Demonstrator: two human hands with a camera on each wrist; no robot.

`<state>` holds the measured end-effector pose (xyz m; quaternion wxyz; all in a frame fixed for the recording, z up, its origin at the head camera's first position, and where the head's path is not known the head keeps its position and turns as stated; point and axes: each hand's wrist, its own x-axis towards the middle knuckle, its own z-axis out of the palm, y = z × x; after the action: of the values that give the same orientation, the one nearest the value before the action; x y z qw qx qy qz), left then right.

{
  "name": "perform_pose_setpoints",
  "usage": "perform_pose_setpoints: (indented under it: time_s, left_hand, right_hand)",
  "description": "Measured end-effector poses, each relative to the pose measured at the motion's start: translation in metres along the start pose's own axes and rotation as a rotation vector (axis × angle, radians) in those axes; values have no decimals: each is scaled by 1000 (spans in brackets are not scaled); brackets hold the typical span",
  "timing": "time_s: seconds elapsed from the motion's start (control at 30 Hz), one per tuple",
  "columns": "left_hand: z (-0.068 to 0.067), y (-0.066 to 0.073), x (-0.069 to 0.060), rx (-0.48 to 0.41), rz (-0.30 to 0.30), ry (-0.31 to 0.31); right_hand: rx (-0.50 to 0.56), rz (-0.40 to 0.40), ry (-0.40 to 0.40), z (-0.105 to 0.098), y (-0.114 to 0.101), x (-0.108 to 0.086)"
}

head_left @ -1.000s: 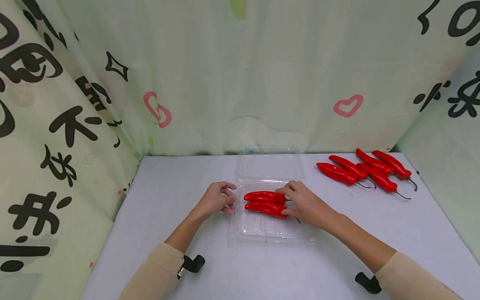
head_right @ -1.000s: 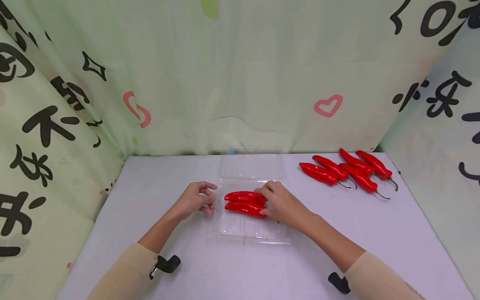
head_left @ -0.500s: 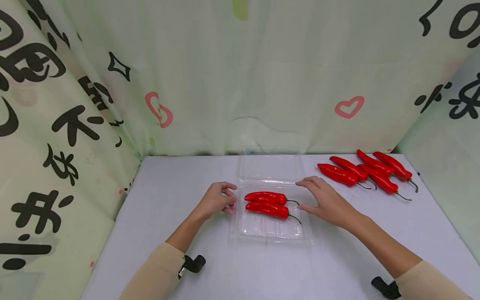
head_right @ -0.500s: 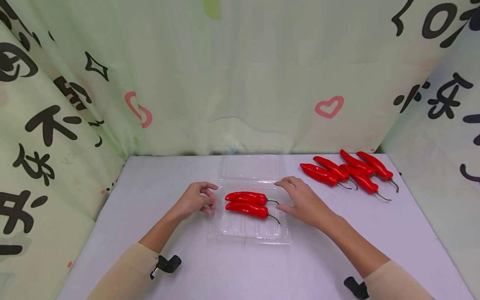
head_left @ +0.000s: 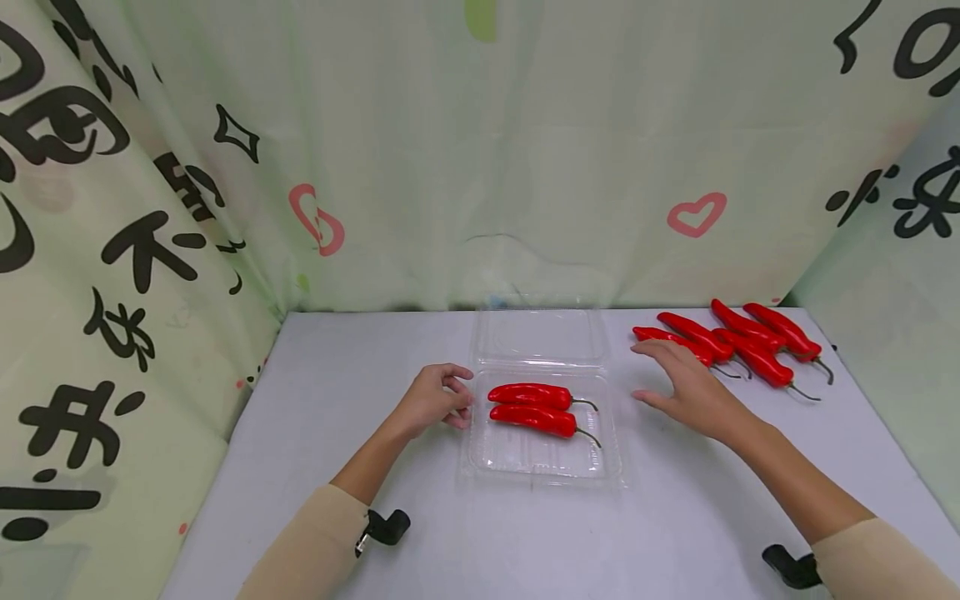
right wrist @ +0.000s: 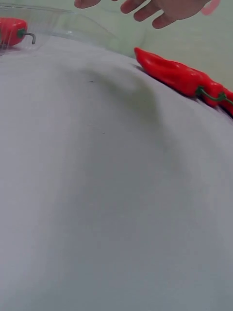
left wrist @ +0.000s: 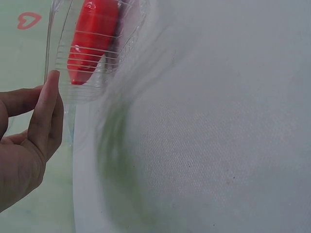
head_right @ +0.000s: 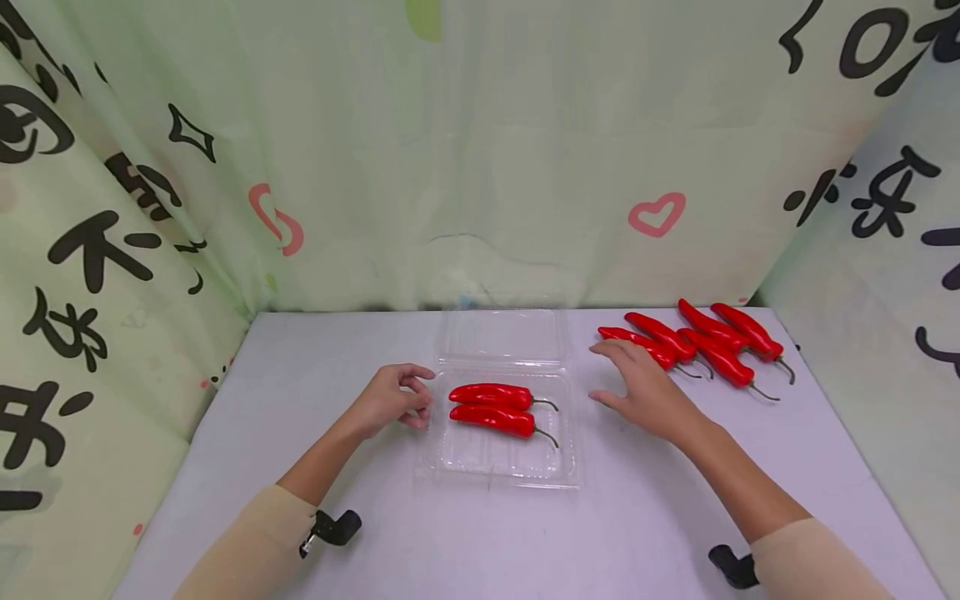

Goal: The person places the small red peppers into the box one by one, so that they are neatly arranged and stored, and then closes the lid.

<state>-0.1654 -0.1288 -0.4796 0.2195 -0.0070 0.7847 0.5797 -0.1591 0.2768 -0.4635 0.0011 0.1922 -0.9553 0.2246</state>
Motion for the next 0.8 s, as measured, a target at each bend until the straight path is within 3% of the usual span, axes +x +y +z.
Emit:
perform_pose_setpoints:
  time_s: [0.37, 0.8]
  left_hand:
    - [-1, 1, 0, 9, -5, 3]
    - [0, 2, 0, 6, -4, 0]
  right_hand:
    - [16, 86, -2, -12, 34, 6]
    - [5, 244, -43, -19, 57, 23]
